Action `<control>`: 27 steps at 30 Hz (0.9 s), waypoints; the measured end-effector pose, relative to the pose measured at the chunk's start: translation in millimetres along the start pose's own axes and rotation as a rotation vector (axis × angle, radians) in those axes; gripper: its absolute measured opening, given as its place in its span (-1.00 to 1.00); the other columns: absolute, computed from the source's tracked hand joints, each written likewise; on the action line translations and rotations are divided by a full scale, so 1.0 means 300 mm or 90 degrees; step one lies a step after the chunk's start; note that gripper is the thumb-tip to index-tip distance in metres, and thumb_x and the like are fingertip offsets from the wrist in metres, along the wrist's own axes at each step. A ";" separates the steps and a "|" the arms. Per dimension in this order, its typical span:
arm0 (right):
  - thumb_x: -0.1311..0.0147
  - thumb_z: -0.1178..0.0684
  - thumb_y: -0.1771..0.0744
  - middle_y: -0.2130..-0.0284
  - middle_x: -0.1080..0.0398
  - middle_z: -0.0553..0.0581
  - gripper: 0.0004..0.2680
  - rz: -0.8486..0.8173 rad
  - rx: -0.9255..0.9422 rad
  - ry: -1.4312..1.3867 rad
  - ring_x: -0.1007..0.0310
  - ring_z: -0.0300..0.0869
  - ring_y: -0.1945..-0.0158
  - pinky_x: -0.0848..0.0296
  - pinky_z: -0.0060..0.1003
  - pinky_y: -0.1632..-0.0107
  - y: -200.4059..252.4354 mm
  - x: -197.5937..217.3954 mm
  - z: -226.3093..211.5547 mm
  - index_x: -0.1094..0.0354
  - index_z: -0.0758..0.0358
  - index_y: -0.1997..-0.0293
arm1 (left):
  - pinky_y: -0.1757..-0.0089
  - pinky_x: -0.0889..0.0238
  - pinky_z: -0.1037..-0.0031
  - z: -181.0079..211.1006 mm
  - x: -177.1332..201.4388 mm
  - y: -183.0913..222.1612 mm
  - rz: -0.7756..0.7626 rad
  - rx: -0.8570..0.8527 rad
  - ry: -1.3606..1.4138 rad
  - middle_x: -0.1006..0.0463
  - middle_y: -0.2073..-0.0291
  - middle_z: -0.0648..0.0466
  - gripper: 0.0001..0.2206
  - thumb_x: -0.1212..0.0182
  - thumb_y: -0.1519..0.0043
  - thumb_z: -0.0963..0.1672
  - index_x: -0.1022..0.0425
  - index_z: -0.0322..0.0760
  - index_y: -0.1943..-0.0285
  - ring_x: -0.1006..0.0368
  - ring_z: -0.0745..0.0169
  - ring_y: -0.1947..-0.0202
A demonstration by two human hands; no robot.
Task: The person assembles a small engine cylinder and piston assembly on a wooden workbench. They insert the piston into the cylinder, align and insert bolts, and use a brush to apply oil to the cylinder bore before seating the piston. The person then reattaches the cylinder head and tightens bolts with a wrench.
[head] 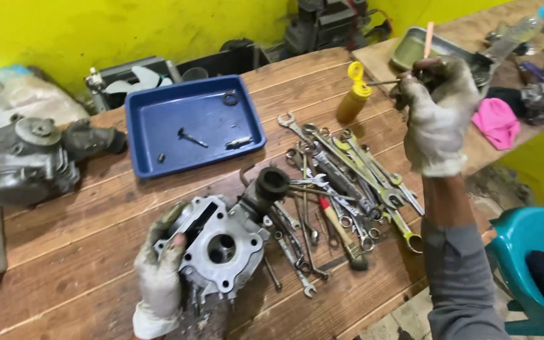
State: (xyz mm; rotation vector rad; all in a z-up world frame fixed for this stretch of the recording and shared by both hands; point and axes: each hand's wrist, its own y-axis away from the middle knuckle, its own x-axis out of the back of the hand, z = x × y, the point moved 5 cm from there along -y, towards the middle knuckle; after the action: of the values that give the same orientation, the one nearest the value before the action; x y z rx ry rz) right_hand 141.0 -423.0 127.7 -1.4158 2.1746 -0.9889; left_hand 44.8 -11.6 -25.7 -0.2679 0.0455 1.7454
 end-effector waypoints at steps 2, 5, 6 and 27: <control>-0.04 0.32 -0.34 0.16 -0.37 0.20 -0.87 0.045 -0.146 0.021 -0.52 -0.15 0.22 -0.70 -0.36 0.14 -0.036 0.073 0.153 -0.22 0.31 0.08 | -0.26 -0.33 0.27 -0.010 0.011 0.003 0.032 0.002 -0.027 -0.56 -0.16 -0.17 -0.53 -0.22 -0.18 -0.08 -0.43 -0.46 -0.25 -0.48 -0.01 -0.21; -0.17 0.26 -0.33 0.13 -0.40 0.14 -0.86 0.048 -0.221 0.051 -0.51 -0.19 0.14 -0.65 -0.37 0.13 -0.070 0.116 0.340 -0.29 0.23 0.10 | -0.27 -0.32 0.27 -0.021 0.020 0.008 0.050 -0.053 -0.082 -0.54 -0.17 -0.19 -0.52 -0.20 -0.22 -0.08 -0.42 -0.50 -0.26 -0.47 0.00 -0.22; -0.17 0.26 -0.33 0.13 -0.40 0.14 -0.86 0.052 -0.223 0.051 -0.51 -0.19 0.14 -0.65 -0.37 0.13 -0.074 0.118 0.372 -0.29 0.23 0.10 | -0.27 -0.32 0.27 -0.078 0.052 0.004 0.047 -0.052 -0.084 -0.54 -0.17 -0.19 -0.52 -0.20 -0.22 -0.08 -0.42 -0.50 -0.26 -0.47 0.00 -0.22; -0.15 0.23 -0.29 0.43 -0.36 0.02 -0.89 0.100 -0.421 -0.073 -0.37 -0.29 0.65 -0.07 -0.47 0.65 -0.116 0.071 0.718 -0.29 0.19 0.22 | -0.26 -0.39 0.19 -0.026 -0.019 0.028 0.174 0.021 0.042 -0.52 -0.16 -0.30 -0.43 -0.23 -0.07 -0.06 -0.38 -0.54 -0.24 -0.51 -0.12 -0.18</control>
State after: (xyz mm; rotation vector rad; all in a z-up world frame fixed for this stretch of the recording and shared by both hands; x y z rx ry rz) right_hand 290.2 -528.0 5.9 -1.4696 2.5954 -0.1121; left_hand 38.9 -20.2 -33.1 -0.3070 0.1648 2.0043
